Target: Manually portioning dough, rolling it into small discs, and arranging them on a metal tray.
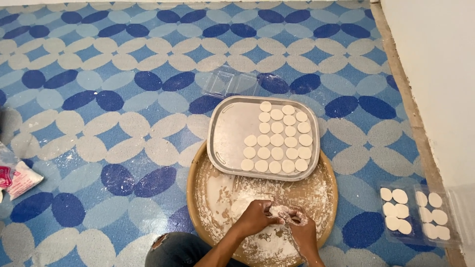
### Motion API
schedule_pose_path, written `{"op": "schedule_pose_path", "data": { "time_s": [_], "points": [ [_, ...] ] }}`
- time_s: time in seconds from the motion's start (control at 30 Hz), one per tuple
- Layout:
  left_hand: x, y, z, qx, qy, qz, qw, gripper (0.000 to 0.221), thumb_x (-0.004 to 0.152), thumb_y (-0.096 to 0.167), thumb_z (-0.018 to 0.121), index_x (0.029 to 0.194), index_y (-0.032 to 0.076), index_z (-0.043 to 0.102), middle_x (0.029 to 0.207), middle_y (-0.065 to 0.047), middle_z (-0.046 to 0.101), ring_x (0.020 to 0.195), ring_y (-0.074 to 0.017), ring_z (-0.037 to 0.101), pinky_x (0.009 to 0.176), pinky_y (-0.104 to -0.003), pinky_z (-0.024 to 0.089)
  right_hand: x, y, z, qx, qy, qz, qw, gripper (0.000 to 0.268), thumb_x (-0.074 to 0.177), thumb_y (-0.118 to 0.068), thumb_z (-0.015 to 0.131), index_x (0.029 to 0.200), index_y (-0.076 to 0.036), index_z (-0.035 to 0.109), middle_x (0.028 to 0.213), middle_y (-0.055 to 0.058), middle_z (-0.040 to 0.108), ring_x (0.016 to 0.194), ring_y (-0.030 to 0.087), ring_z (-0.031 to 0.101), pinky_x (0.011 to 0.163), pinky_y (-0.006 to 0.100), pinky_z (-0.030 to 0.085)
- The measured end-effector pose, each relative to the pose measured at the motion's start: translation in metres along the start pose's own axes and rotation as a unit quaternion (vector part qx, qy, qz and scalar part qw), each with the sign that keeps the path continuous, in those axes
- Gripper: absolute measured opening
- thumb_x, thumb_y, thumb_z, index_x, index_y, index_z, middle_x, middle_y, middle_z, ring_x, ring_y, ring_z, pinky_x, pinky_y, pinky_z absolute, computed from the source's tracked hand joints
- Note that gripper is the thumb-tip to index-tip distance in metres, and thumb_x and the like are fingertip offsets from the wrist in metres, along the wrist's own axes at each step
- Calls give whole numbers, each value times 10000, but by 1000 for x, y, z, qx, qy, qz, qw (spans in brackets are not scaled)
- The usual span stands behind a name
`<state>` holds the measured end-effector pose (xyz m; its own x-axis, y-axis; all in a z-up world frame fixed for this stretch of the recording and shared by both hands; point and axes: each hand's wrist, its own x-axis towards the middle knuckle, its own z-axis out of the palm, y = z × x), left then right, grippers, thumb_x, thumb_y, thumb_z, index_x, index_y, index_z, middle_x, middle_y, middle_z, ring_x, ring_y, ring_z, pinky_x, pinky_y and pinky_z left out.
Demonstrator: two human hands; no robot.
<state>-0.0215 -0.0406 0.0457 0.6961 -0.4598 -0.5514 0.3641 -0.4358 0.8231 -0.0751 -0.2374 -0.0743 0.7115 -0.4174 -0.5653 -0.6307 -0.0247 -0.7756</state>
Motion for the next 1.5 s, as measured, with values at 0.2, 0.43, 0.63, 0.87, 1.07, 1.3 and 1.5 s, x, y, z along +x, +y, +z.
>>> {"op": "schedule_pose_path", "data": {
  "time_s": [0.2, 0.43, 0.63, 0.87, 1.07, 1.3, 1.5],
  "points": [
    [-1, 5, -1, -56, 6, -8, 998, 141, 1022, 180, 665, 975, 48, 675, 866, -83, 705, 641, -121, 605, 592, -281, 515, 50, 51, -23, 53, -54, -24, 997, 595, 799, -64, 779, 1378, -19, 648, 1180, 279, 766, 403, 144, 414, 331, 281, 332],
    [17, -19, 4, -125, 31, -6, 992, 104, 995, 131, 686, 1026, 34, 708, 862, -85, 711, 701, -146, 673, 631, -253, 554, -36, -45, -10, -139, -145, -120, 972, 959, 632, -2, 933, 1481, -152, 511, 1509, 85, 590, 1419, 259, 545, 1210, 458, 451],
    [8, -20, -10, -183, -60, 27, 981, 403, 888, 324, 802, 660, 134, 531, 602, 51, 463, 510, -79, 402, 465, -222, 294, -16, -20, -16, -296, -100, -243, 918, 465, 803, -183, 778, 1265, -166, 731, 1403, 98, 664, 1308, 265, 632, 1110, 413, 540],
    [34, -45, -11, -333, -36, 15, 942, 535, 773, 304, 802, 1156, -38, 650, 1299, -275, 638, 1279, -425, 573, 1057, -629, 436, -6, -22, -2, -175, -61, -339, 922, 446, 710, -3, 776, 1144, -105, 775, 1231, 145, 765, 1129, 259, 745, 969, 354, 635],
    [13, -11, -15, -349, -15, -35, 937, 294, 926, 182, 700, 1102, -50, 664, 1264, -250, 578, 1159, -351, 550, 994, -469, 581, -39, -79, -14, -150, -132, -240, 950, 531, 755, -108, 822, 1274, -128, 711, 1271, 91, 765, 1181, 215, 740, 1030, 366, 580],
    [12, 42, -45, -296, -36, -61, 952, 437, 903, 75, 628, 1315, -63, 580, 1366, -206, 635, 1222, -307, 641, 1049, -428, 570, -51, -119, -13, -174, -163, -249, 939, 693, 787, -103, 775, 1450, -170, 586, 1421, 11, 718, 1300, 161, 686, 1069, 304, 532],
    [26, 46, -52, -326, -61, -95, 939, 503, 951, 129, 617, 1411, -44, 515, 1540, -183, 538, 1351, -321, 562, 1033, -401, 592, -2, -92, -12, -161, -162, -283, 931, 603, 738, -100, 803, 1330, -80, 688, 1348, 70, 768, 1244, 180, 728, 1055, 300, 551]
  ]
}}
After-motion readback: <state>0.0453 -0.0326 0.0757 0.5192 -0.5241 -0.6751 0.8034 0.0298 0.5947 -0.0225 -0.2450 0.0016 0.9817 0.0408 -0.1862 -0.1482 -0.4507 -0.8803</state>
